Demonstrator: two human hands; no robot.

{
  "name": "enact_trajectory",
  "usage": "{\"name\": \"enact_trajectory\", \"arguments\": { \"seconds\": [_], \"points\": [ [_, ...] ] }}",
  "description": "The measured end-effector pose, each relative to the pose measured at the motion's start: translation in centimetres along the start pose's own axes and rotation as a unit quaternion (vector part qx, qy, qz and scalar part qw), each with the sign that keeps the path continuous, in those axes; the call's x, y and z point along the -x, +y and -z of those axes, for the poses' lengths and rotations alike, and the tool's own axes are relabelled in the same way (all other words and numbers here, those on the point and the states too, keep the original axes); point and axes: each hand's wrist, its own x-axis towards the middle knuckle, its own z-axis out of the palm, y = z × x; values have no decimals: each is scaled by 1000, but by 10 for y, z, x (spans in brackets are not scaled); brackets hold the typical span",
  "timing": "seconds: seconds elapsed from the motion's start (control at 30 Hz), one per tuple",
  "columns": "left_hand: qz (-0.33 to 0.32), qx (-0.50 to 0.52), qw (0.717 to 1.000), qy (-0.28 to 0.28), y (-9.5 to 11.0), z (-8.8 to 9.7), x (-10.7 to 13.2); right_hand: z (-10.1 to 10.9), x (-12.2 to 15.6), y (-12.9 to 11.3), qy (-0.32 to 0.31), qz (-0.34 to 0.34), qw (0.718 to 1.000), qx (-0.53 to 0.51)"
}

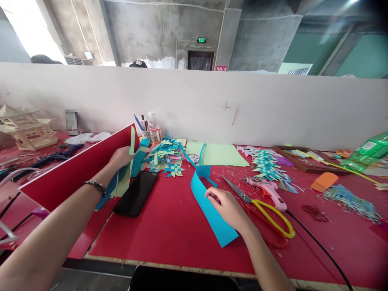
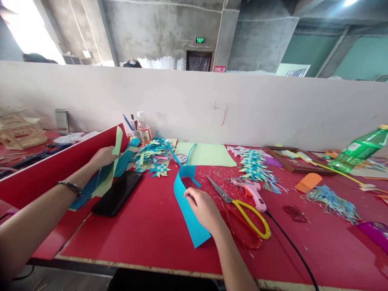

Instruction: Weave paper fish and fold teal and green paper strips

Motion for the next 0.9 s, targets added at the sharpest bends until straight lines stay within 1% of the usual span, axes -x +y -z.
{"name": "enact_trajectory", "arguments": {
  "seconds": [0.07, 0.17, 0.3, 0.4, 0.47, 0.53, 0.6, 0.63, 0.67, 0.7, 0.73, 0.77, 0.83, 0.9],
  "points": [
    [0, -21, 1000, 22, 4, 10, 6, 0, 0, 0, -4, -4, 1000, -3],
    [-25, -40, 998, 35, 11, 25, 15, 0, 1, 0, -6, -8, 1000, -6],
    [-53, -60, 997, 10, 18, 49, 14, 0, 0, 0, -9, -8, 1000, -7],
    [-40, -80, 996, 0, 19, 72, 11, 0, 0, 0, -9, -7, 1000, -6],
    [-18, -101, 995, 20, 22, 89, 15, 0, 0, -1, -9, -10, 1000, -3],
    [5, -123, 991, 59, 28, 106, 27, 0, 0, -1, -10, -11, 1000, -3],
    [29, -146, 983, 110, 38, 118, 43, 0, 0, -1, -10, -8, 1000, -4],
    [56, -169, 973, 147, 45, 122, 52, 0, 0, -1, -10, -5, 1000, -5],
    [66, -184, 965, 177, 52, 123, 60, 0, 0, -1, -10, -2, 1000, -6],
    [62, -197, 959, 196, 59, 121, 66, 0, 0, -1, -10, -1, 1000, -7],
    [49, -205, 957, 202, 65, 115, 70, 0, 0, -1, -8, 0, 1000, -8],
    [20, -205, 959, 195, 70, 107, 73, 0, 0, -1, -6, 1, 1000, -9],
    [-42, -170, 974, 145, 74, 81, 72, 0, 0, 0, 2, 1, 1000, -9],
    [-56, -148, 981, 112, 71, 50, 67, 0, 1, 0, 9, 2, 1000, -6]
  ]
}}
